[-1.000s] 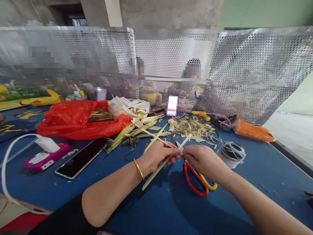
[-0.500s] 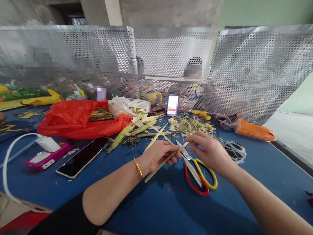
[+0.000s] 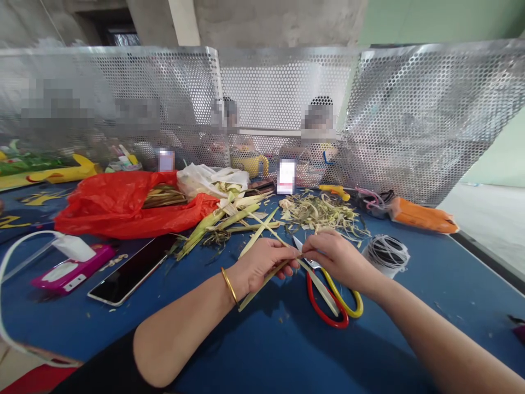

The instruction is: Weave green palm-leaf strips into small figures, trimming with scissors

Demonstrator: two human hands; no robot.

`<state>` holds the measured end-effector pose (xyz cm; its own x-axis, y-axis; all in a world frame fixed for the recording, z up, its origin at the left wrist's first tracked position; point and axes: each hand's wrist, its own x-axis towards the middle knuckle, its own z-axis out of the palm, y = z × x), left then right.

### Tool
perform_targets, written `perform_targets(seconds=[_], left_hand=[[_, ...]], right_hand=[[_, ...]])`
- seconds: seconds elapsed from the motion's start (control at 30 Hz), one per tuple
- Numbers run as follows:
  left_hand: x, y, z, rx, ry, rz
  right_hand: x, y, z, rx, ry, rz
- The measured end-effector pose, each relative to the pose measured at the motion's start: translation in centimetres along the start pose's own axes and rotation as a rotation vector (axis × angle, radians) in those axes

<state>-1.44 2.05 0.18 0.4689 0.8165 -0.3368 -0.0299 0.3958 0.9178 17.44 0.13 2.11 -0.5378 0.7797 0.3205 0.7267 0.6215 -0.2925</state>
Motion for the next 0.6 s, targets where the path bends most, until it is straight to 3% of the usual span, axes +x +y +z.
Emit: perform_targets(seconds=[0.23, 0.37, 0.47, 0.53, 0.6], left_hand=[[-0.1, 0.0, -0.1, 0.081, -0.092, -0.043], [0.2, -0.2, -0.1, 0.066, -0.046, -0.001], [0.3, -0.2, -0.1, 0.009, 0.009, 0.052], [0.3, 0.0, -0.1, -0.018, 0.046, 0.084], [0.3, 0.2, 0.0, -0.036, 0.07, 0.111]], right_hand=[[-0.2, -0.3, 0.4, -0.253, 0.077, -0.13], [-0.3, -0.8, 0.3, -0.385, 0.232, -0.19], [-0.4, -1.1, -0.2, -0.364, 0.318, -0.103], [-0.4, -1.0, -0.2, -0.292, 0.257, 0.017], [-0.4, -0.9, 0.3, -0.163, 0.111, 0.129]])
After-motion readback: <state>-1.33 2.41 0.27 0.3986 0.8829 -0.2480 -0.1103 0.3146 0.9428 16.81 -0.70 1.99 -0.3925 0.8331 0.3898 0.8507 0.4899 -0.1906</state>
